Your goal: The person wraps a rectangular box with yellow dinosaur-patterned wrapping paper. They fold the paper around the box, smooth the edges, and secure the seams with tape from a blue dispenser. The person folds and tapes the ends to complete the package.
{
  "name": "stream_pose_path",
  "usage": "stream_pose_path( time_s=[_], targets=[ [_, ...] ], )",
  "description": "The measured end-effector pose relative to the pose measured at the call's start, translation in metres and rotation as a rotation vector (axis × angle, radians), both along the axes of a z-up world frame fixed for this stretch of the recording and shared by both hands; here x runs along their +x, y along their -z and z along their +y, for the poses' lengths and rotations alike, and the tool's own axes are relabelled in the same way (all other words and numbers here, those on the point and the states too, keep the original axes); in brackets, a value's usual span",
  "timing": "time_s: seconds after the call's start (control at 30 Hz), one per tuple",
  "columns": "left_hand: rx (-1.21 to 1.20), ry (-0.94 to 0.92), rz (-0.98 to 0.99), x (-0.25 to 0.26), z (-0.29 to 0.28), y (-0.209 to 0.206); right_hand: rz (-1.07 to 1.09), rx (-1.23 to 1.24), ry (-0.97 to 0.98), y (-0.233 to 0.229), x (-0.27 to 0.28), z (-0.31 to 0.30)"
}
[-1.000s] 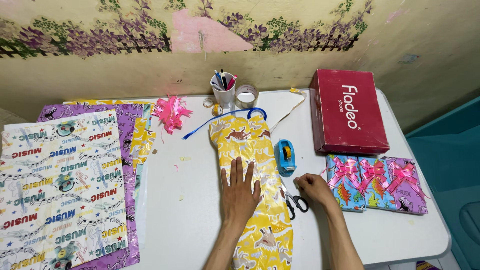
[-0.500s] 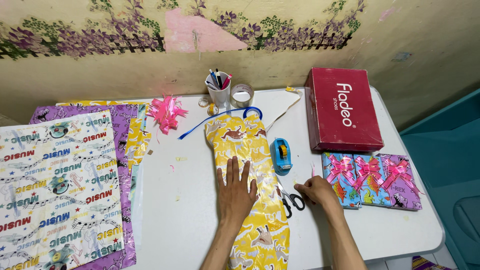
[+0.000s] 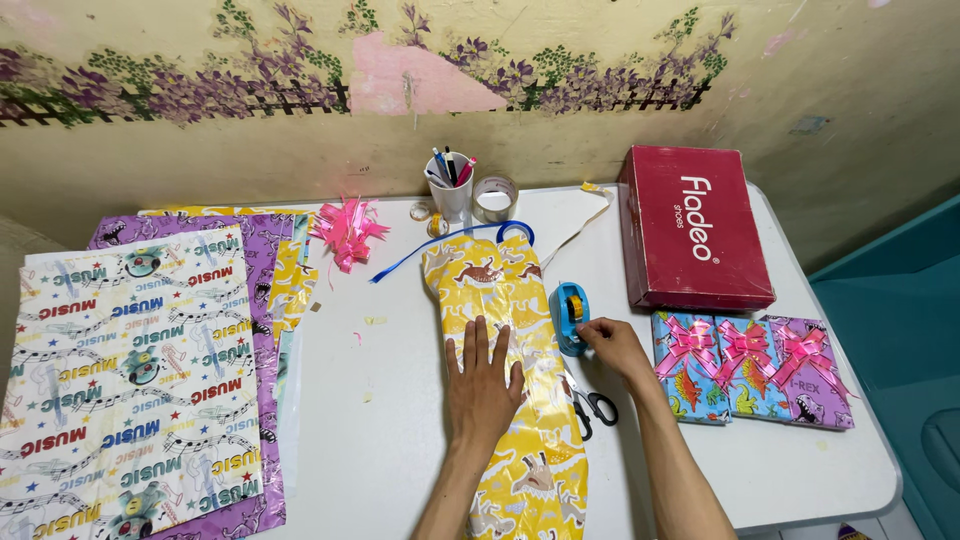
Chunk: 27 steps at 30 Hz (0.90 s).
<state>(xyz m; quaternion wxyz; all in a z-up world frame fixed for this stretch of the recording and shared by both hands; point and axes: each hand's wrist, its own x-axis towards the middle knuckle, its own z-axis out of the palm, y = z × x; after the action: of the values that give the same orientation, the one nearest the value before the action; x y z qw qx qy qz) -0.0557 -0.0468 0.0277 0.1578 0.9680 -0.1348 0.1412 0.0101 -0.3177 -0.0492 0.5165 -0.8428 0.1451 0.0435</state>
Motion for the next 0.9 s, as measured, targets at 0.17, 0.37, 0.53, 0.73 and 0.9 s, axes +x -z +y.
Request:
stream_pose_path(
  time_s=[0.17, 0.37, 0.53, 0.73, 0.9],
  targets=[
    [0.001, 0.000, 0.015, 0.001, 0.000, 0.002, 0.121, 0.308, 0.155, 0.002, -0.005, -0.001],
    [-0.018, 0.000, 0.009, 0.002, 0.000, 0.005, 0.127, 0.539, 0.240, -0.014, -0.013, 0.009],
    [-0.014, -0.003, 0.024, 0.002, -0.001, 0.004, 0.042, 0.653, 0.246, -0.013, -0.023, 0.013],
    [-0.014, 0.003, 0.033, 0.001, 0.000, 0.002, -0.163, 0.743, 0.231, -0.007, -0.037, 0.020],
    [-0.020, -0.003, 0.013, 0.001, 0.000, 0.001, -0.175, 0.461, 0.233, -0.010, -0.047, 0.023]
  ],
)
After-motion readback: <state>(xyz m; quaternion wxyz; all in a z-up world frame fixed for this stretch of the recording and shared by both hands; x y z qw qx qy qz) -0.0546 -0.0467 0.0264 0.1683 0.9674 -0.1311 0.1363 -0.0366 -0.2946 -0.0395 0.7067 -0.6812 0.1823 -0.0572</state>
